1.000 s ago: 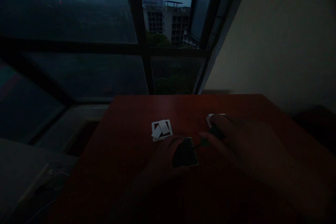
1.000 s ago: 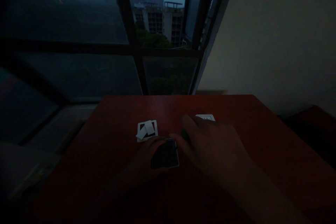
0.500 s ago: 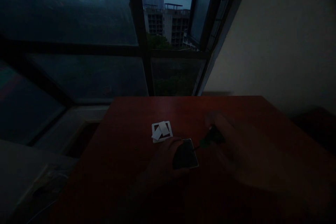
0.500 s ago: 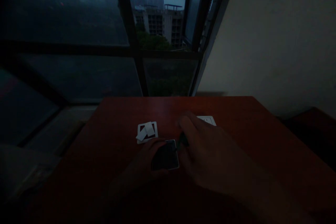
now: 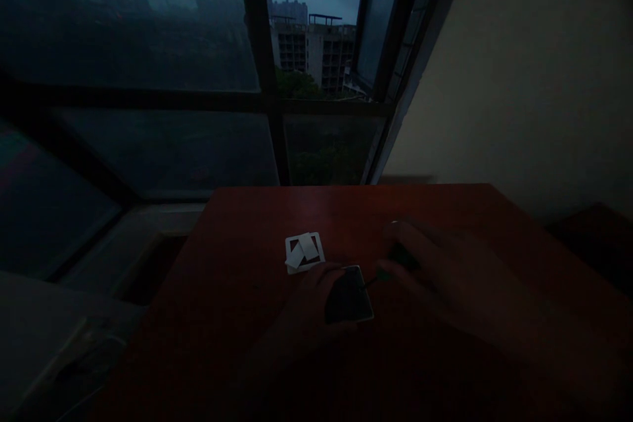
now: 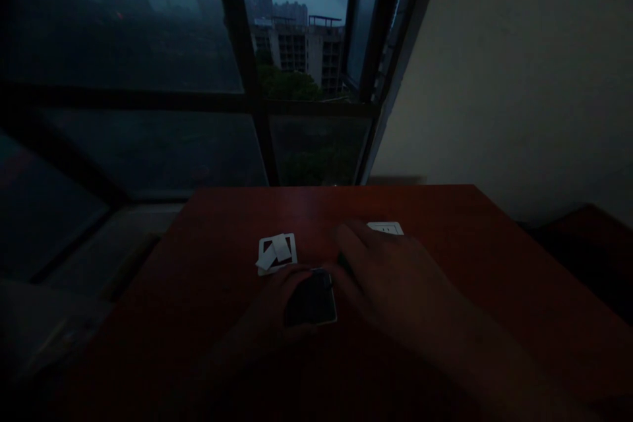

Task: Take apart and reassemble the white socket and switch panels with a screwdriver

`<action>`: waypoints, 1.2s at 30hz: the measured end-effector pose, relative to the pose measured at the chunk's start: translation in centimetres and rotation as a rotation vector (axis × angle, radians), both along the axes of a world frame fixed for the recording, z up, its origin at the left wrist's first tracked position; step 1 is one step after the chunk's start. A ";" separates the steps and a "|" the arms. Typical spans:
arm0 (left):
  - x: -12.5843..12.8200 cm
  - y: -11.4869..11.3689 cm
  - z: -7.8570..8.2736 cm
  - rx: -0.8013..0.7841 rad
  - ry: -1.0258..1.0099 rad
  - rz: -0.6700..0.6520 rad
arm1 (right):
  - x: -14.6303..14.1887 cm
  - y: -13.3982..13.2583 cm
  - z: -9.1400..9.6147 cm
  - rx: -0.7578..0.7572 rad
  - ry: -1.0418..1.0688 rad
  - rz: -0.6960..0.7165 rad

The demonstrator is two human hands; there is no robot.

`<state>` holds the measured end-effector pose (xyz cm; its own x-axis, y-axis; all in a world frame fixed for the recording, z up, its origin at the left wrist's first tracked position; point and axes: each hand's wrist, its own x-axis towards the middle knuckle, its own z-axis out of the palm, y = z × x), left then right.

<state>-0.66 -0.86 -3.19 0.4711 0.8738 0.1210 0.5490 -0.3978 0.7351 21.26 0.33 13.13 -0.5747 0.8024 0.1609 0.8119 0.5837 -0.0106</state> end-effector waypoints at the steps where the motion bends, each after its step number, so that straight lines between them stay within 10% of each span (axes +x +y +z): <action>1: 0.0 0.0 -0.1 0.004 0.000 0.000 | 0.0 0.1 -0.1 0.025 -0.021 -0.028; 36: -0.2 0.3 -0.4 0.034 -0.005 -0.019 | -1.4 0.0 -0.7 0.063 0.030 -0.056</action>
